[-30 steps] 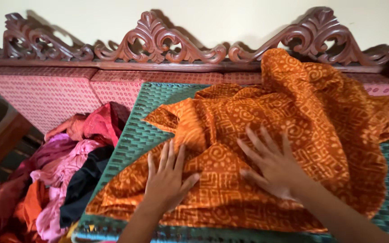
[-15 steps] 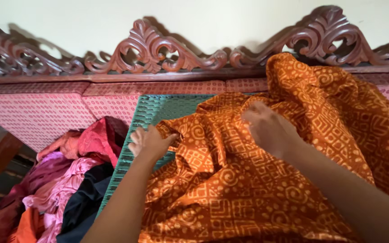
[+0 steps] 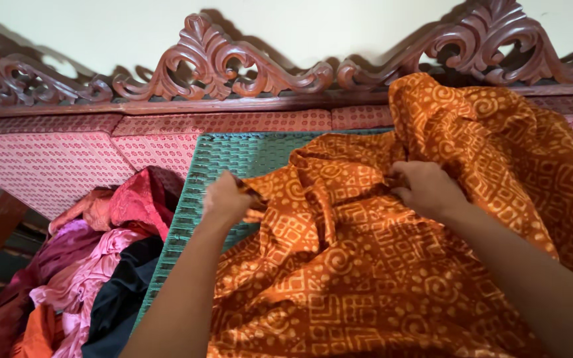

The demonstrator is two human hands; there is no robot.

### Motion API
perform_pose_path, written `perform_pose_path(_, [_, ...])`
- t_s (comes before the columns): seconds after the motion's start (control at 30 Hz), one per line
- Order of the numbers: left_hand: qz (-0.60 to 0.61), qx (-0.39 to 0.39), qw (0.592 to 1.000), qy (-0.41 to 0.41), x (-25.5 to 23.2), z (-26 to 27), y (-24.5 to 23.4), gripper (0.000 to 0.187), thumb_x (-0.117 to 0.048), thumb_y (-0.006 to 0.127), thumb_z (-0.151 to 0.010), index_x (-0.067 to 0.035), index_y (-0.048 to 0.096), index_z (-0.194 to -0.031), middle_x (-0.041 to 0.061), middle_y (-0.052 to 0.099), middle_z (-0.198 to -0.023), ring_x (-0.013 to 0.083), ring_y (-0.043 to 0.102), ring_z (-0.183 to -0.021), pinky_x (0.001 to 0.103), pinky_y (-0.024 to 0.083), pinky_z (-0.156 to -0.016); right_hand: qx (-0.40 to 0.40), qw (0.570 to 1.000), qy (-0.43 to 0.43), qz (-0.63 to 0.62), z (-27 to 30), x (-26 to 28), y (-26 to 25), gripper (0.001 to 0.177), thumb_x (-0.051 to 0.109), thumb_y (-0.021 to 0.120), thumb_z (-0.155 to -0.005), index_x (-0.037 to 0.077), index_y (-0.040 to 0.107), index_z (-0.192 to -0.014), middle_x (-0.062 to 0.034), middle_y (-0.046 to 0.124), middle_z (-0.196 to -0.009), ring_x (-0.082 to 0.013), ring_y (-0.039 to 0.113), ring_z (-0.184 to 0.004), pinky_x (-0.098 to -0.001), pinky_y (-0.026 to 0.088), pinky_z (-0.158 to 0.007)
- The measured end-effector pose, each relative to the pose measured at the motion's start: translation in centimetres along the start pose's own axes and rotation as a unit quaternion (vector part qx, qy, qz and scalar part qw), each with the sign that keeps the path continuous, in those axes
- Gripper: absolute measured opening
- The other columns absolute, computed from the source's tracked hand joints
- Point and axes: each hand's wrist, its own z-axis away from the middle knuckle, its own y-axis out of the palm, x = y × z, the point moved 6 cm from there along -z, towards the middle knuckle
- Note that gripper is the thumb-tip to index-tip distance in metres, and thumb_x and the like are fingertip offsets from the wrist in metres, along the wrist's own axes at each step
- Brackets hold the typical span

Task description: The person unties a red bundle and removes an orange patterned cloth. They spread the cloth on a green woven mat, smooth it, and fold it into a compact rectangle.

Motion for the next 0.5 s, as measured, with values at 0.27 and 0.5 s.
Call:
perform_pose_path(0.27, [-0.017, -0.336, 0.941, 0.028, 4.3, -2.5, -10.7, 0.036, -0.004, 0.067, -0.084, -0.007, 0.061, -0.119, 0.022, 0.065, -0.116, 0.0406, 0.066, -0.099, 0.052, 0.055, -0.079, -0.193, 0.980, 0.046, 0.034, 3.3, -3.3, -5.3, 0.025, 0.003, 0.063, -0.093, 0.001, 0.065, -0.119, -0.0217, 0.065, -0.115, -0.0418, 0.065, -0.099, -0.0537, 0.055, -0.080])
perform_pose_path(0.5, [0.245, -0.334, 0.832, 0.369, -1.1, -3.7, -13.2, 0.036, 0.016, 0.055, -0.080, 0.001, 0.066, -0.111, 0.015, 0.073, -0.100, 0.0276, 0.075, -0.091, 0.038, 0.060, -0.081, -0.210, 0.973, -0.069, 0.060, 3.6, 3.7, -5.8, 0.037, 0.009, 0.075, -0.083, 0.003, 0.067, -0.119, -0.0197, 0.059, -0.121, -0.0383, 0.058, -0.114, -0.0518, 0.051, -0.094])
